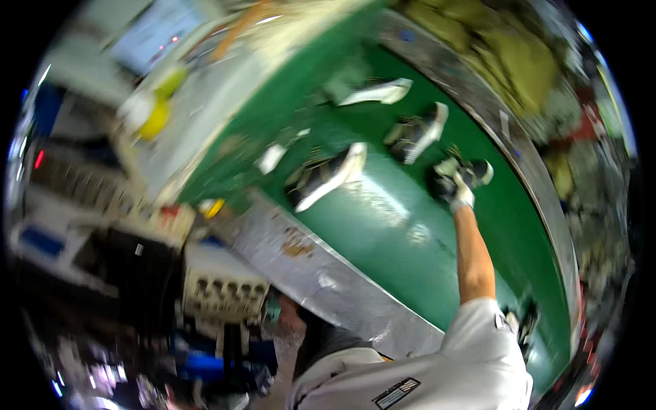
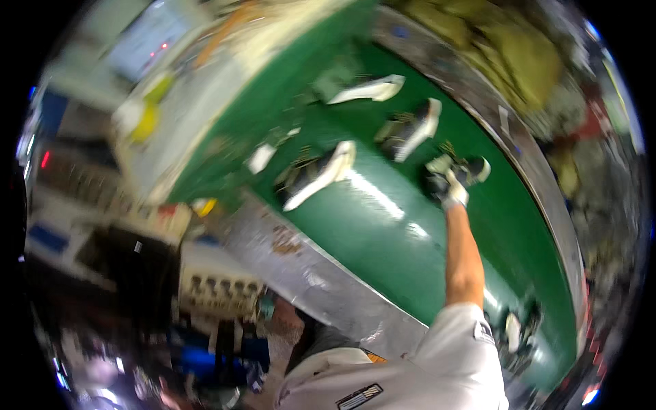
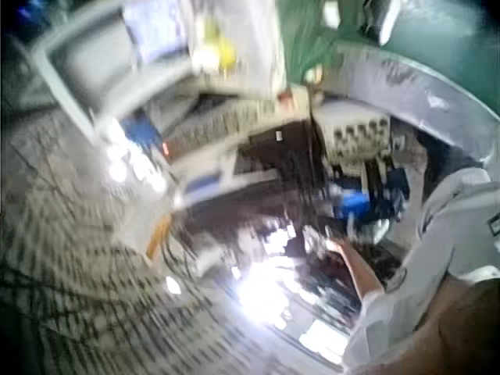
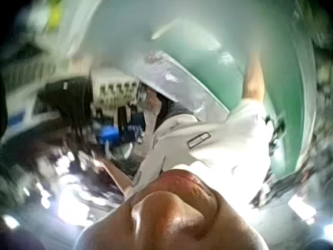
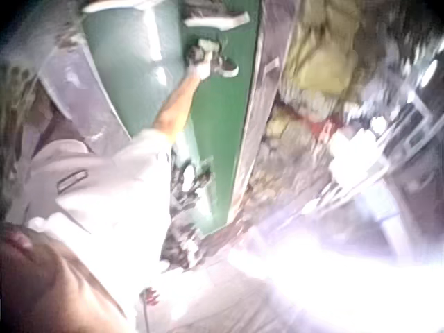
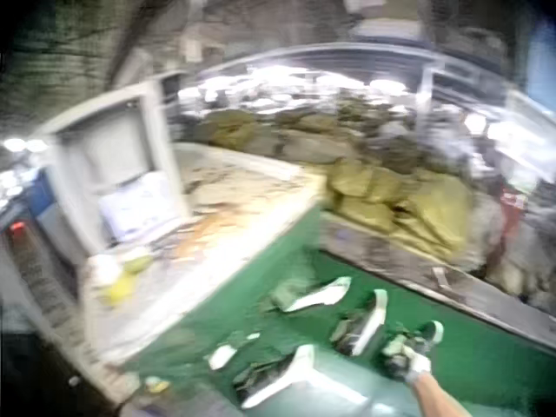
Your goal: The person operates a shoe-lasting machine by positioning shoe uppers mounted on lasts onto the machine's mold, pressing buttons to initiate the stretching and shaping process, and then placing the partially finished shoes onto a conveyor belt.
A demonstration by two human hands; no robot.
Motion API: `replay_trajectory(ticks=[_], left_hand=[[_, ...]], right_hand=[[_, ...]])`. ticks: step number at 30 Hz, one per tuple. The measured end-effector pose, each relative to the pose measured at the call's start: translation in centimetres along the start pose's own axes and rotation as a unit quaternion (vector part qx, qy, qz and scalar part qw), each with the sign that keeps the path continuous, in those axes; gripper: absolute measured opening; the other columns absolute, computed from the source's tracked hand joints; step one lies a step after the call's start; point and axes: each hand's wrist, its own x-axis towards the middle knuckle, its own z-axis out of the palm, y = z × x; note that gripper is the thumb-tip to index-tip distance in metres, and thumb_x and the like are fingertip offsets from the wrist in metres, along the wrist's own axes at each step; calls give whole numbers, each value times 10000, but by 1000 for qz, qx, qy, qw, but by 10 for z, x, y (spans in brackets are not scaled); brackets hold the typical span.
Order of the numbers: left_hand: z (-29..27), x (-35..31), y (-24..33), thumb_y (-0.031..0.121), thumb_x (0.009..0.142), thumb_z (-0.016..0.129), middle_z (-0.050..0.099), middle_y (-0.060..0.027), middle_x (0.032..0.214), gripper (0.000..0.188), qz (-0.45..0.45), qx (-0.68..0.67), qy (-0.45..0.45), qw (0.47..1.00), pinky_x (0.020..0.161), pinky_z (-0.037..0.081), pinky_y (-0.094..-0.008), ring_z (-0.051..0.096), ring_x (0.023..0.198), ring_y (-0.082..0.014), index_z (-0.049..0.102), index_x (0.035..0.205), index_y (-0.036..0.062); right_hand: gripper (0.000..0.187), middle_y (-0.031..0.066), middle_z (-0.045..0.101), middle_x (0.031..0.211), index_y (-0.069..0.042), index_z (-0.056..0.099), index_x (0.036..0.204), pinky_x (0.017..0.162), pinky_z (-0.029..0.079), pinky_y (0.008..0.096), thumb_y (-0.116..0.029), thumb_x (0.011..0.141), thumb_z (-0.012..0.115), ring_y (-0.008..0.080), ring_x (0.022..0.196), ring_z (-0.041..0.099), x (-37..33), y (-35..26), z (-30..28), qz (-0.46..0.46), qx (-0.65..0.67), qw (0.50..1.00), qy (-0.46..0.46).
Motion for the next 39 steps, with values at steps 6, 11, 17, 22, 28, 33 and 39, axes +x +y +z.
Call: replay_trajectory(ticks=[6, 11, 17, 22, 28, 33, 39], left_hand=[[4, -57, 71, 331, 765, 869, 665, -59, 824, 407, 13, 62, 86, 994, 712, 475, -347, 559, 738, -158, 700, 841, -31], [-23, -35, 26, 397, 732, 839, 723, -123, 1070, 638, 60, -4, 18, 998, 922, 519, -417, 674, 992, -278, 627, 1216, 40], [-35, -37, 19, 381, 757, 816, 680, -209, 1167, 644, 72, 22, -16, 997, 972, 504, -438, 653, 1109, -377, 560, 1251, 58], [-47, -22, 10, 349, 785, 789, 605, -256, 1313, 859, 109, 12, -34, 993, 1034, 475, -446, 590, 1222, -401, 398, 1471, 11], [-107, 7, 3, 279, 742, 815, 678, -205, 1172, 607, 108, 55, -229, 966, 976, 511, -393, 653, 1125, -307, 624, 1248, 4], [-79, 27, -15, 129, 905, 728, 631, -170, 1288, 568, -20, -420, -313, 852, 873, 583, -344, 681, 1052, -214, 528, 1411, -32], [-52, 67, -15, 83, 880, 741, 713, -107, 1093, 355, -32, -420, -254, 870, 740, 608, -287, 708, 874, -162, 669, 1213, -17]], right_hand=[[540, 132, 528, 1478, -64, 479, 1476, 1137, 375, 551, -265, 996, 622, 342, 1335, 500, -239, 104, -41, 111, 78, 872, -471], [766, 150, 448, 1518, -72, 394, 1526, 1150, 305, 555, -438, 913, 671, 344, 1392, 399, -490, 165, 37, 372, 151, 694, -598], [513, 159, 655, 1269, -11, 495, 1418, 992, 533, 439, -330, 1020, 559, 312, 1117, 651, -651, 202, 82, 353, -152, 673, -631], [484, 149, 649, 1285, -4, 510, 1407, 1002, 527, 403, -313, 1035, 516, 284, 1131, 644, -719, 238, 67, 318, -254, 638, -654], [458, 137, 642, 1304, 4, 528, 1394, 1014, 520, 360, -293, 1052, 464, 252, 1148, 637, -754, 305, 75, 266, -353, 629, -640], [480, 131, 651, 1267, 47, 477, 1432, 961, 536, 311, -227, 1043, 539, 179, 1087, 661, -844, 340, 89, 276, -278, 590, -706], [586, 87, 637, 1278, 26, 430, 1477, 961, 513, 305, -269, 1006, 617, 150, 1104, 631, -864, 383, 104, 266, -290, 601, -695]])
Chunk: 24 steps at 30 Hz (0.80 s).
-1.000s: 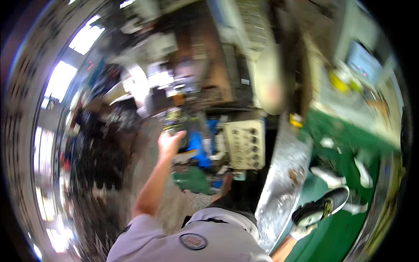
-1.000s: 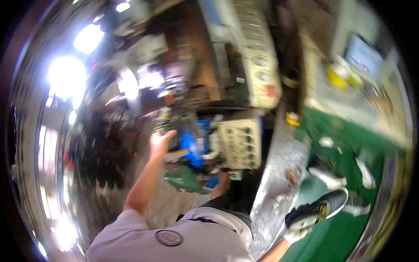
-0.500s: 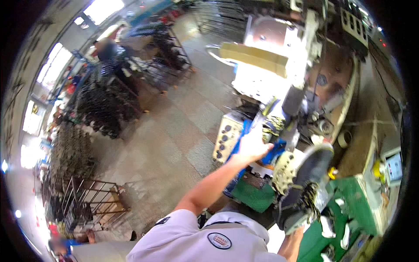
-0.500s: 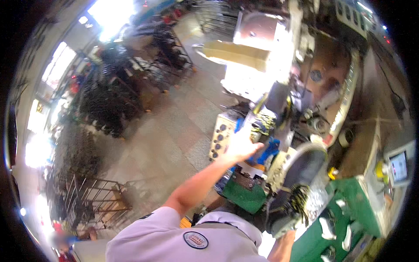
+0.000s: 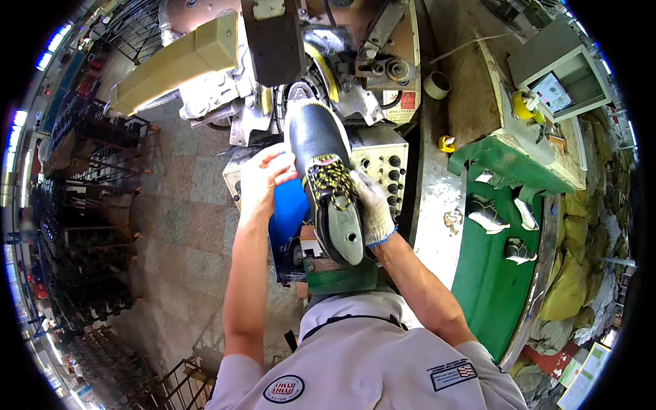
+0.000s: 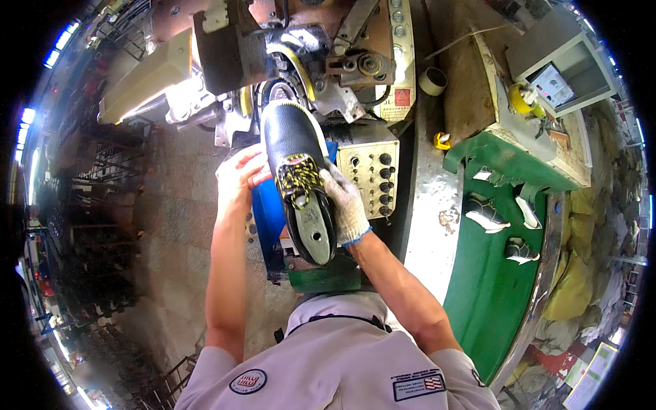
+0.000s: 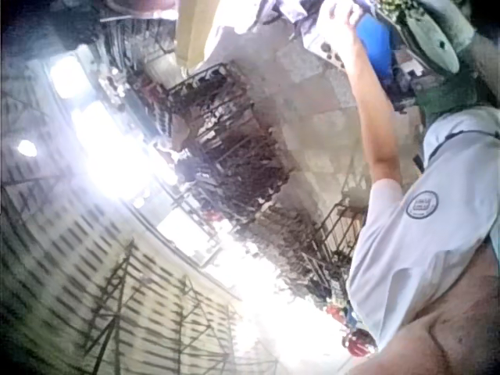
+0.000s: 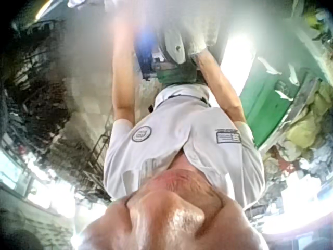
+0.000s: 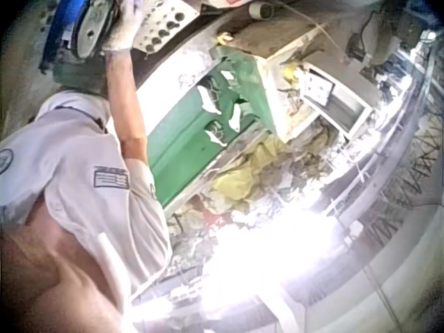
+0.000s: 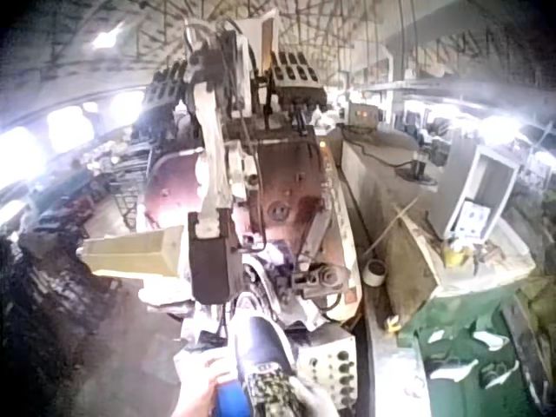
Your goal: The person operates a shoe-lasting machine by positioning shoe uppers mounted on lasts onto the machine's mold, pressing buttons to initiate the stretching and shaping process, and then placing the partially finished shoes onto a conveyor belt.
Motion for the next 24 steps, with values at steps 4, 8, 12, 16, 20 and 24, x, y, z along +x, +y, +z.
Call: replay_trajectory(ticks=[4, 8, 12, 16, 20, 24], left_hand=[[2, 13, 9, 55, 882, 731, 705, -136, 1084, 382, 14, -17, 61, 998, 745, 616, -299, 709, 857, -185, 637, 1234, -61], [-5, 29, 10, 24, 874, 727, 691, -168, 1104, 471, 51, -55, 65, 995, 793, 609, -290, 712, 876, -204, 571, 1304, -90], [1, 36, -2, 50, 903, 715, 690, -117, 1038, 418, 42, -71, 82, 993, 719, 541, -213, 670, 825, -146, 593, 1283, -76], [8, 16, -18, 400, 1025, 558, 720, -83, 1085, 433, -60, -15, 62, 996, 858, 554, -324, 691, 907, -174, 664, 1224, 31], [20, 16, -44, 546, 1036, 482, 703, -83, 1153, 550, -133, -176, 30, 975, 870, 556, -372, 678, 981, -205, 628, 1287, 80], [28, 16, -31, 547, 1041, 468, 706, -100, 1133, 553, -140, -174, 28, 974, 847, 565, -379, 687, 950, -217, 627, 1278, 74]], right_hand=[[500, 81, 634, 1270, 37, 511, 1418, 991, 469, 282, -237, 1008, 590, 130, 1122, 586, 27, 6, 18, -39, -20, 999, 27], [474, 74, 640, 1256, 26, 517, 1420, 958, 482, 276, -226, 1023, 582, 131, 1092, 598, 46, 6, 36, -30, 24, 998, 57], [470, 56, 647, 1244, -10, 516, 1440, 921, 502, 284, -215, 1025, 594, 128, 1050, 611, 71, 23, 41, -77, 19, 995, 63], [437, 57, 668, 1209, 4, 568, 1393, 922, 500, 276, -225, 1022, 598, 128, 1042, 615, 79, 36, 43, -80, -11, 993, 88], [443, 83, 694, 1149, 34, 613, 1331, 885, 508, 268, -254, 995, 635, 124, 998, 626, 80, 18, 33, -117, -148, 977, 97], [385, 59, 711, 1076, 33, 672, 1237, 832, 501, 255, -256, 984, 654, 109, 928, 617, 84, 18, 32, -126, -150, 974, 116]])
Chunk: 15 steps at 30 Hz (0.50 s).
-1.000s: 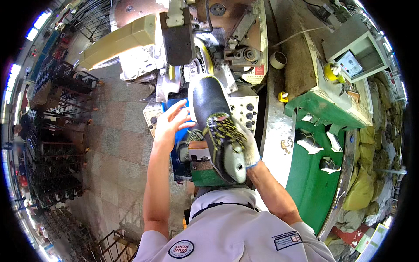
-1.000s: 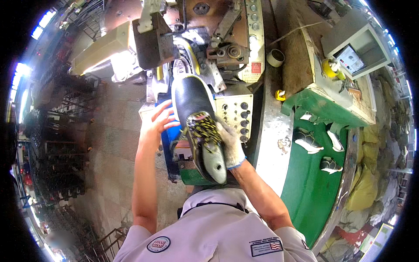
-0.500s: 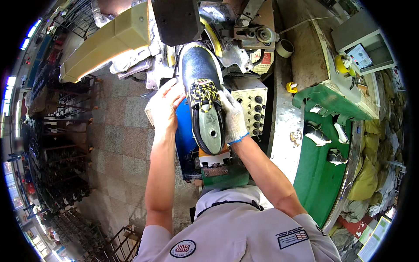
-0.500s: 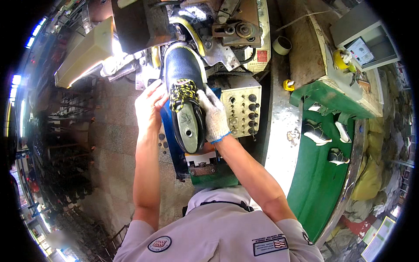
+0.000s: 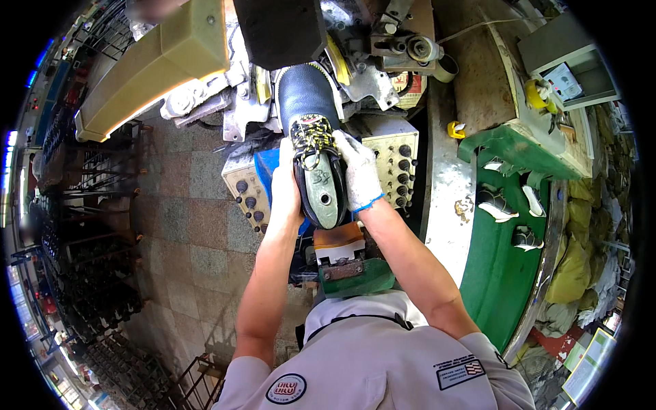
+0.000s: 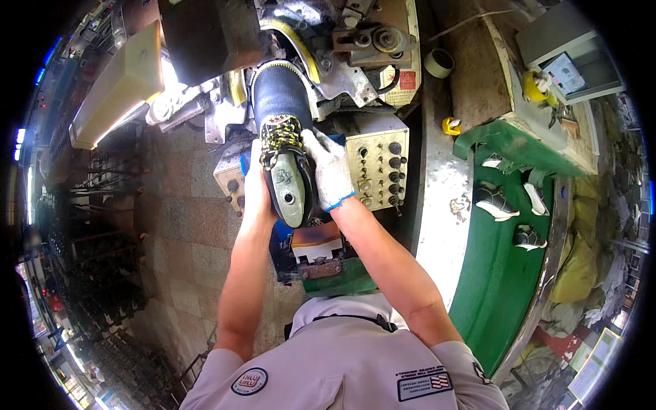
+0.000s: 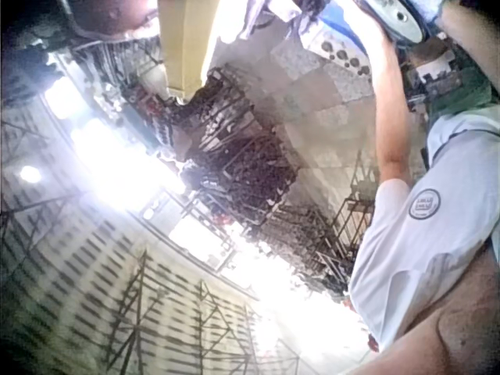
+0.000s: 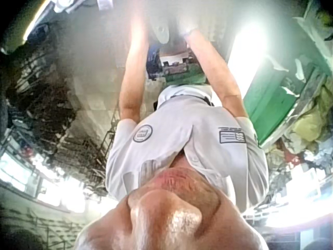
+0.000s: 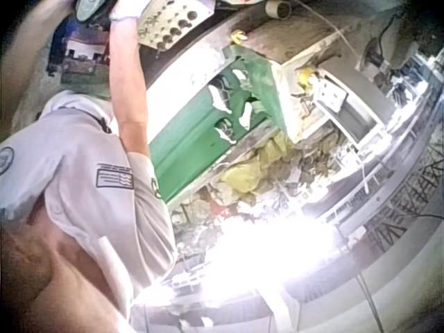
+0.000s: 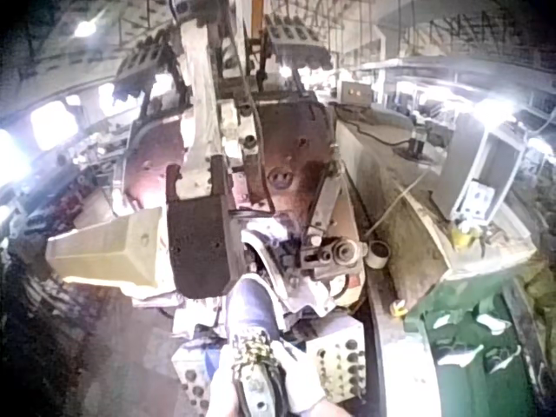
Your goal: The person operates a shoe-lasting machine by positioning shoe uppers mounted on lasts onto the machine's mold, pressing buttons to initiate the stretching and shaping process, and then placing the partially finished shoes onto a conveyor belt.
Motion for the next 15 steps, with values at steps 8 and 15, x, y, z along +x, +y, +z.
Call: replay_trajectory(ticks=[8, 15], left_hand=[[11, -11, 16, 560, 1043, 449, 703, -105, 1132, 574, -22, 30, -14, 999, 864, 565, -367, 690, 963, -205, 618, 1286, 67], [-7, 12, -14, 539, 1083, 351, 710, -82, 1098, 623, 59, 30, -24, 997, 865, 524, -316, 664, 913, -167, 662, 1218, 17]], right_hand=[[362, 47, 729, 1039, 21, 717, 1160, 822, 511, 264, -293, 989, 666, 108, 889, 639, 0, -10, 6, 103, 98, 990, 1], [381, 39, 720, 1000, 39, 711, 1168, 819, 494, 251, -294, 992, 648, 90, 893, 611, 9, 30, -5, 11, -1, 1000, 18]])
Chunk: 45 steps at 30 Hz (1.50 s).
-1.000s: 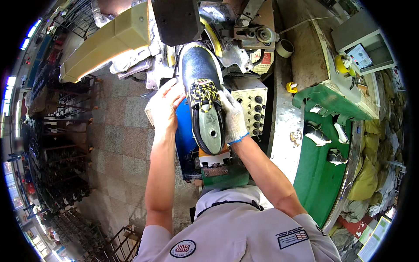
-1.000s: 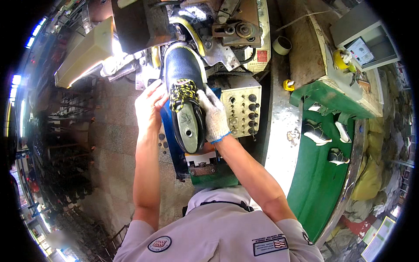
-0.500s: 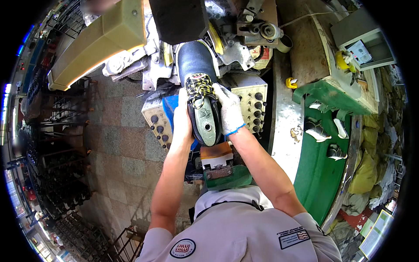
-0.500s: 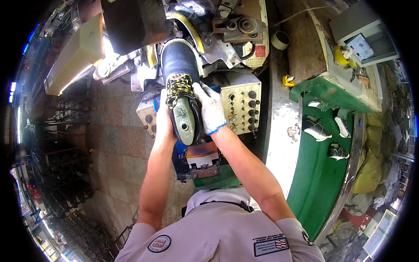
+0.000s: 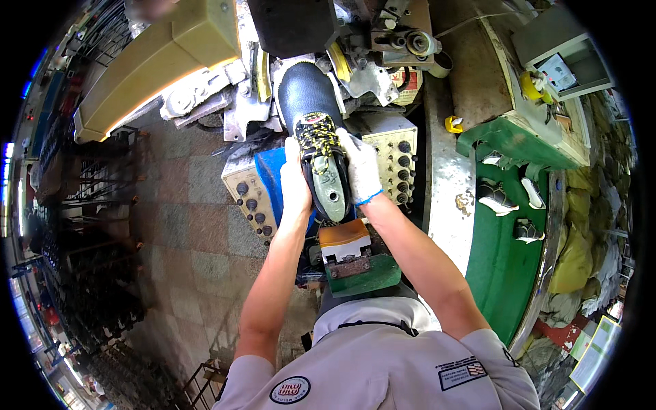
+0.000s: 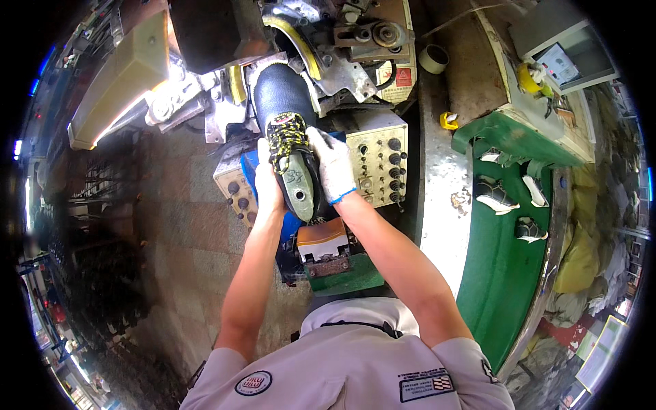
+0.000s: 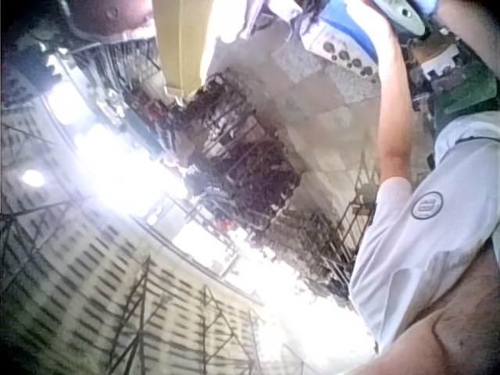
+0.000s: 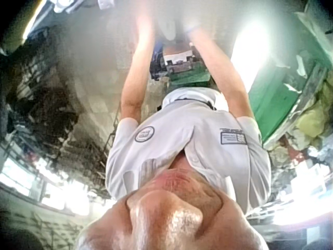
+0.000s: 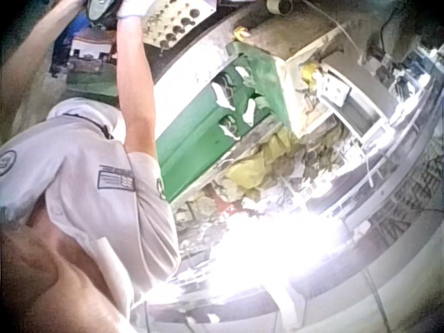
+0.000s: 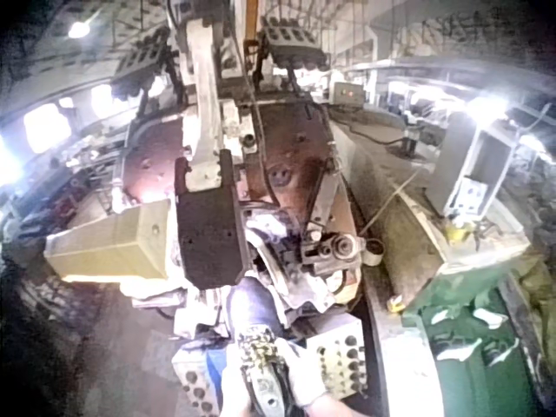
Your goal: The person operates a shoe-lasting machine by positioning shoe uppers mounted on lasts onto the machine's mold, pressing buttons to initiate the stretching and shaping process, and then placing the partially finished shoes onto a conveyor belt.
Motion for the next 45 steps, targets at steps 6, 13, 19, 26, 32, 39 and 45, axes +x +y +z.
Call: replay_trajectory(ticks=[6, 13, 19, 26, 32, 39, 45], left_hand=[[-36, 5, -22, 390, 1084, 426, 723, -85, 1043, 485, 110, 153, 8, 982, 854, 523, -325, 660, 901, -171, 655, 1213, -18], [-181, -82, -180, 288, 900, 675, 535, -282, 1384, 726, 86, 595, 16, 799, 1087, 420, -463, 524, 1294, -408, 388, 1458, -78], [-205, -79, -225, 246, 783, 750, 467, -291, 1425, 892, 90, 650, 19, 755, 1128, 352, -545, 443, 1343, -448, 311, 1485, -88], [-183, -112, -124, 219, 708, 846, 748, -170, 989, 566, -37, 440, 32, 897, 834, 559, -368, 723, 874, -262, 655, 1154, -72], [-147, -211, 19, 206, 757, 721, 724, -171, 1035, 586, -43, 116, 43, 991, 849, 602, -408, 733, 872, -289, 604, 1258, -76], [-20, -235, -17, 601, 825, 614, 700, -264, 1036, 778, -215, -156, -183, 946, 749, 603, -491, 723, 849, -372, 595, 1296, -18], [69, -201, -40, 253, 1049, 539, 739, -88, 903, 358, 84, 401, -4, 912, 736, 566, -301, 719, 779, -198, 716, 1044, -57]], right_hand=[[504, 72, 691, 1126, 49, 643, 1287, 838, 518, 268, -353, 983, 656, 104, 971, 608, -4, 6, -21, -89, -64, 994, -3], [540, 245, 598, 1306, 85, 402, 1443, 751, 625, 390, -212, 1023, 565, 343, 1078, 686, -113, -16, -186, 24, 76, 993, 86], [594, 237, 596, 1243, 83, 406, 1419, 700, 599, 429, -279, 998, 615, 348, 983, 687, -164, -13, -240, 104, 40, 966, 233], [564, 223, 616, 1273, 47, 448, 1417, 764, 588, 433, -281, 994, 624, 355, 1031, 683, -142, -36, -207, 79, 53, 988, 124], [625, 228, 617, 1282, 64, 423, 1452, 825, 587, 438, -315, 998, 625, 362, 1078, 677, -160, -64, -168, 46, 125, 991, -33], [892, 200, 608, 1331, 49, 447, 1453, 972, 533, 430, -568, 869, 716, 291, 1127, 659, -179, -85, -61, 73, 295, 928, -215], [592, 168, 716, 1106, 47, 576, 1307, 860, 593, 364, -368, 900, 689, 250, 940, 728, -162, -105, -179, 60, 220, 970, -81]])
